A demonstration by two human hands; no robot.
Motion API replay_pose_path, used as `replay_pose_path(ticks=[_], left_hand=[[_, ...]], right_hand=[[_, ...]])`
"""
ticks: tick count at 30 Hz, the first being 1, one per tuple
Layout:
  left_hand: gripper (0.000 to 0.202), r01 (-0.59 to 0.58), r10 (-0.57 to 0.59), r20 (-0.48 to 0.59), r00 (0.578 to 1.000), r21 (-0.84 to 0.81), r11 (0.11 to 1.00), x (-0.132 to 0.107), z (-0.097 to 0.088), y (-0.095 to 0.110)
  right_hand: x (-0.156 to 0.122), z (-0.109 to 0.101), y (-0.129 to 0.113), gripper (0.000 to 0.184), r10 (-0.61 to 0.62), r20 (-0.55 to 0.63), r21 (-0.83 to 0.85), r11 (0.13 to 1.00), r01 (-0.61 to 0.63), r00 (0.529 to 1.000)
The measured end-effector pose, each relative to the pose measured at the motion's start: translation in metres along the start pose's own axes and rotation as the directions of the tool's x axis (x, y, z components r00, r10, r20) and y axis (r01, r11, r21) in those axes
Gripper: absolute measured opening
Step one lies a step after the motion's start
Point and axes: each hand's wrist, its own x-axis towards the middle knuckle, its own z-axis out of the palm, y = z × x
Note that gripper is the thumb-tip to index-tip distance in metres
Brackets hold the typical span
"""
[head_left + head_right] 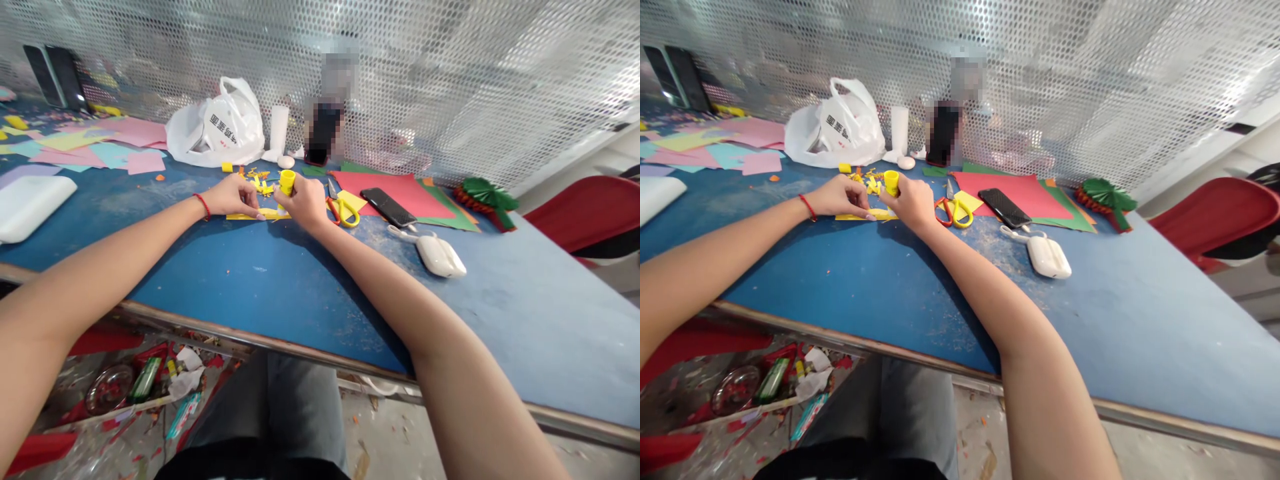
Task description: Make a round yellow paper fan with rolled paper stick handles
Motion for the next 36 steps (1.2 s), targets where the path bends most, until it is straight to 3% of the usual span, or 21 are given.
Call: replay_pose_path(ticks=[8,14,19,23,27,29,31,33,34,36], left_hand=[[0.039,-0.066,0.067,-0.055,0.996,0.021,0.998,0.004,0.002,-0.005],[0.037,-0.003,0.004,-0.05,0.999,0.026,1.0,0.003,0.0,-0.009],[0.036,-0.015,0.018,-0.035,0.999,0.091,0.996,0.001,0.0,-0.004],[0.048,-0.093,0.115,-0.092,0.989,0.211,0.973,0.001,0.007,0.004],[0.053,-0.11,0.164,-0.164,0.973,0.295,0.949,0.002,0.017,0.005],[0.05,-0.114,0.173,-0.174,0.969,0.309,0.944,0.003,0.019,0.004],[0.047,-0.121,0.179,-0.172,0.969,0.302,0.945,0.003,0.02,0.004],[0.044,-0.133,0.186,-0.176,0.967,0.279,0.951,0.003,0.02,0.004],[0.043,-0.137,0.189,-0.185,0.964,0.263,0.955,0.003,0.02,0.005],[0.042,-0.135,0.187,-0.23,0.955,0.223,0.965,0.002,0.02,0.006]], right_hand=[[0.0,0.006,0.025,0.02,-0.002,-0.121,-0.006,1.0,0.001,0.993],[0.002,-0.003,0.035,0.017,0.045,-0.169,-0.045,0.998,-0.053,0.985],[0.016,-0.009,0.044,0.038,0.214,-0.319,0.138,0.974,-0.178,0.923],[0.031,0.003,0.06,0.038,0.285,-0.329,0.29,0.938,-0.191,0.9],[0.043,0.017,0.074,0.031,0.401,-0.235,0.476,0.841,-0.255,0.885],[0.047,0.022,0.079,0.026,0.53,-0.174,0.596,0.727,-0.34,0.83],[0.048,0.024,0.082,0.029,0.657,-0.131,0.685,0.601,-0.412,0.742],[0.05,0.025,0.083,0.033,0.715,-0.106,0.731,0.527,-0.433,0.691],[0.05,0.025,0.083,0.033,0.709,-0.112,0.738,0.528,-0.419,0.696],[0.052,0.026,0.083,0.03,0.641,-0.193,0.716,0.61,-0.34,0.743]])
